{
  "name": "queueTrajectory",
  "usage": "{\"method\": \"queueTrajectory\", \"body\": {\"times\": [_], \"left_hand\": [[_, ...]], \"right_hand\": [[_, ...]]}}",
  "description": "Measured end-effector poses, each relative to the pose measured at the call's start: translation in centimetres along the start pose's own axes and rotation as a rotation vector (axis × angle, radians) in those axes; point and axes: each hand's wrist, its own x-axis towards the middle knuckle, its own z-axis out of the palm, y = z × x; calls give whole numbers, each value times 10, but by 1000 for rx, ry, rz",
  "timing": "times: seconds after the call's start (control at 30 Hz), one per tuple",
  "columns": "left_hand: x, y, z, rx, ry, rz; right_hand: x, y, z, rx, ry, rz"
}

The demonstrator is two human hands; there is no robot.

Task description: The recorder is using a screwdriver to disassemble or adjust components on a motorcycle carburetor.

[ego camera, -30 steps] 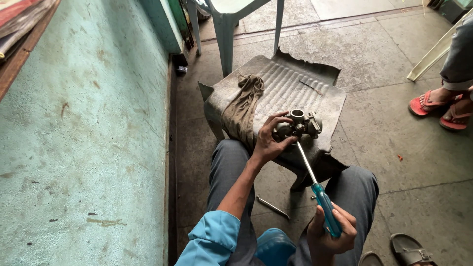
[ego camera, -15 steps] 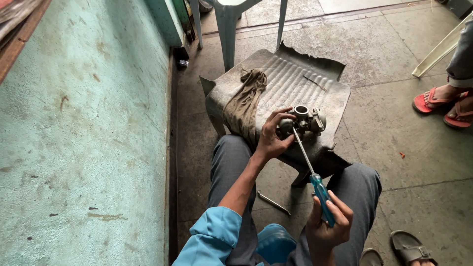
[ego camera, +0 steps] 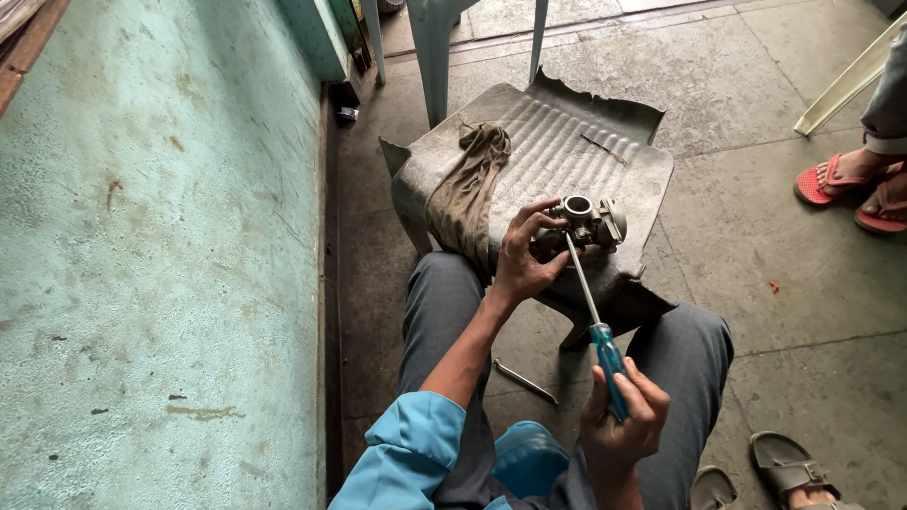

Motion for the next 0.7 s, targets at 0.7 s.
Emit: {"method": "queueTrajectory", "body": {"times": [0.7], "left_hand": [[1, 0, 2, 57, 7, 10]], "right_hand": [[37, -32, -7, -89, -87, 22]]}}
